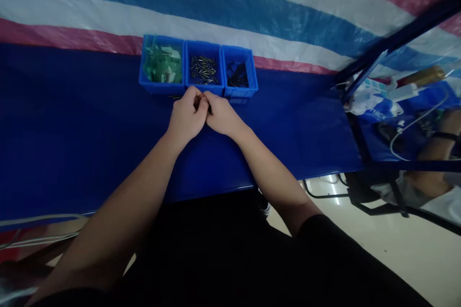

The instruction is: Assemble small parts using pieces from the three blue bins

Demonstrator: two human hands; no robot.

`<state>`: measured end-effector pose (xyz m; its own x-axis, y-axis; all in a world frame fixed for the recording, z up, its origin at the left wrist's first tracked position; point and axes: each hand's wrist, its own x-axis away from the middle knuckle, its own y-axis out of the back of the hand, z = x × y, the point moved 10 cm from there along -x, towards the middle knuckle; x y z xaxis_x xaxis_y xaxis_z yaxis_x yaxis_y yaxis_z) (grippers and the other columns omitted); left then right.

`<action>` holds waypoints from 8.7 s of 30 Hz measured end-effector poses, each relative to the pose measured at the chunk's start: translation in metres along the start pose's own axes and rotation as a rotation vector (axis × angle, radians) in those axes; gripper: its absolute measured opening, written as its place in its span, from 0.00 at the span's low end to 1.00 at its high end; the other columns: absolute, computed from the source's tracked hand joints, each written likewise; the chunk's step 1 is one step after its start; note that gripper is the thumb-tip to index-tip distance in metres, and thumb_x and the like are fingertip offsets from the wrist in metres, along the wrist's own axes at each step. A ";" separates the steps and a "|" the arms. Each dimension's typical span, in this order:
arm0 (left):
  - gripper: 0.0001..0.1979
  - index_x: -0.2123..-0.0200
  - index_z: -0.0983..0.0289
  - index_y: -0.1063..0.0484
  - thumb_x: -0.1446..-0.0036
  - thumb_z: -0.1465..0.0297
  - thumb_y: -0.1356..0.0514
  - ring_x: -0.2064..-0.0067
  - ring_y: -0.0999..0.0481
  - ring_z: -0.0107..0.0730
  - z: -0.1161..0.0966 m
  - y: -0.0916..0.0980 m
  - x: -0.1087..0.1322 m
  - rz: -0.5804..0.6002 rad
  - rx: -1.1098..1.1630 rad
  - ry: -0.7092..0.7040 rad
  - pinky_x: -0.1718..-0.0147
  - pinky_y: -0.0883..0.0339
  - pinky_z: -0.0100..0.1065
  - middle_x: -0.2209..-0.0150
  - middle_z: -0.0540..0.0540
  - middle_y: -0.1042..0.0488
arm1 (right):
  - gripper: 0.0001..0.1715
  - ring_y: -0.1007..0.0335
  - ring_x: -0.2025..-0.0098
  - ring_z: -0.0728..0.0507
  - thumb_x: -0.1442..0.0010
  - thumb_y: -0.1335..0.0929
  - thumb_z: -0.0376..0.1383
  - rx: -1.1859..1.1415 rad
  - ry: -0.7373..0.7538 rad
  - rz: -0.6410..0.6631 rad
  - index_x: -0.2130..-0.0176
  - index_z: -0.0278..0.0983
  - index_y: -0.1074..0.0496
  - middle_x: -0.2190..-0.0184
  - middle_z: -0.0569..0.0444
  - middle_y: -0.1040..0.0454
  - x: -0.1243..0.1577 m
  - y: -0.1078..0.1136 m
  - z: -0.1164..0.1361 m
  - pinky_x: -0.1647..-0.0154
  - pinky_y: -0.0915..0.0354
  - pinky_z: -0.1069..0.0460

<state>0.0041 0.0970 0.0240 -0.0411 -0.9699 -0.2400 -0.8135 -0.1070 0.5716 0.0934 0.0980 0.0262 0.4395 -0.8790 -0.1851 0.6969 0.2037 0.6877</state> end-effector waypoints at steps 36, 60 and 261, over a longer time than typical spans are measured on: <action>0.09 0.62 0.59 0.37 0.35 0.60 0.44 0.73 0.33 0.25 0.001 0.009 -0.001 -0.162 0.390 -0.161 0.72 0.38 0.29 0.74 0.47 0.35 | 0.11 0.28 0.54 0.45 0.34 0.38 0.37 -0.256 0.047 -0.360 0.55 0.38 0.29 0.57 0.49 0.24 0.002 0.027 0.002 0.48 0.31 0.47; 0.10 0.55 0.59 0.37 0.32 0.60 0.50 0.77 0.34 0.26 0.002 0.003 0.002 -0.088 0.224 -0.027 0.73 0.40 0.31 0.77 0.46 0.34 | 0.10 0.32 0.65 0.49 0.36 0.35 0.40 -0.387 -0.071 -0.443 0.56 0.38 0.32 0.62 0.52 0.27 0.007 0.037 -0.009 0.62 0.33 0.52; 0.14 0.62 0.60 0.33 0.33 0.56 0.47 0.80 0.33 0.24 0.001 0.004 0.000 -0.088 0.399 -0.013 0.77 0.40 0.28 0.81 0.45 0.34 | 0.27 0.41 0.80 0.52 0.38 0.34 0.56 -0.701 -0.221 -0.298 0.74 0.38 0.33 0.83 0.60 0.35 -0.001 0.021 -0.028 0.76 0.42 0.54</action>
<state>0.0003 0.0967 0.0254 0.0333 -0.9576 -0.2862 -0.9753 -0.0936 0.1998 0.1228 0.1154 0.0212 0.1062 -0.9895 -0.0976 0.9943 0.1052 0.0153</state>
